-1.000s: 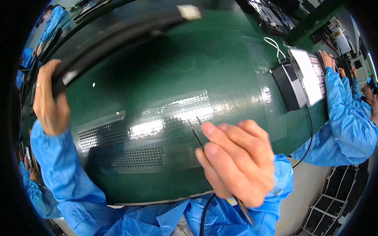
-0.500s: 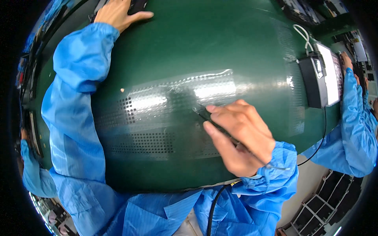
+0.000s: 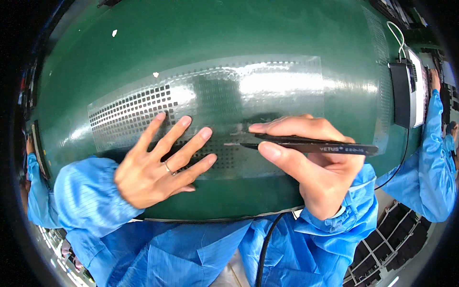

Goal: The person assembles internal components and ribbon cables into a tablet housing, using tweezers to manipulate the small parts.

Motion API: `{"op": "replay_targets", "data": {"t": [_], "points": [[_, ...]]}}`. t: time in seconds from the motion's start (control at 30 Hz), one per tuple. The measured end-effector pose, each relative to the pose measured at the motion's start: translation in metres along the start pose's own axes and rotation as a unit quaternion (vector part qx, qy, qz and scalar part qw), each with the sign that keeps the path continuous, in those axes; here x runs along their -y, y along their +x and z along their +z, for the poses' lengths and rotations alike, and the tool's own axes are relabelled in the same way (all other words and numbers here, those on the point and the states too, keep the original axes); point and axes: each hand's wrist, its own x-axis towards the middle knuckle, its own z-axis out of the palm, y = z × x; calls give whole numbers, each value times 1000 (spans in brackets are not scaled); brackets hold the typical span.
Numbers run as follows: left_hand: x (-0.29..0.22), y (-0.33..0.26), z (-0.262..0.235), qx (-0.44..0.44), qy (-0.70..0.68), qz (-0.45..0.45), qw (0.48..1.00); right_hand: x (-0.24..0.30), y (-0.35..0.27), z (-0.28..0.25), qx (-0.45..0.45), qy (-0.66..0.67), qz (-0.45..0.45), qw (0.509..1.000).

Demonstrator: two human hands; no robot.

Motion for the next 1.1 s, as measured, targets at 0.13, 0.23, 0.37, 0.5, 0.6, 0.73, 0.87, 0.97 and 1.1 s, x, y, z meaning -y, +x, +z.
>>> {"op": "replay_targets", "data": {"t": [0.13, 0.23, 0.37, 0.5, 0.6, 0.73, 0.87, 0.97, 1.1], "points": [[-10, -6, 7, -7, -24, -47, 999, -9, -6, 0, -59, 98, 121, 986], [-11, -9, -13, 22, -33, -57, 998, -10, -4, -5, -51, 88, 114, 988], [31, -6, -12, 6, 102, -107, 989, 2, 3, -2, -65, 47, 69, 994], [24, 9, 1, -52, 58, -119, 990, 0, 19, 13, -60, -1, 39, 997], [23, 25, 9, -99, 84, -101, 986, -13, 24, 13, -72, -2, 27, 997], [27, 27, 12, -117, 76, -89, 986, -24, 26, 13, -54, 40, 12, 998], [25, 23, 8, -108, 72, -93, 987, -21, 23, 19, -42, 38, -2, 998], [26, 21, 7, -98, 62, -98, 988, -23, 24, 21, -41, 22, -10, 999], [26, 19, 5, -96, 55, -100, 989, -21, 23, 22, -47, 19, -14, 999]]}}
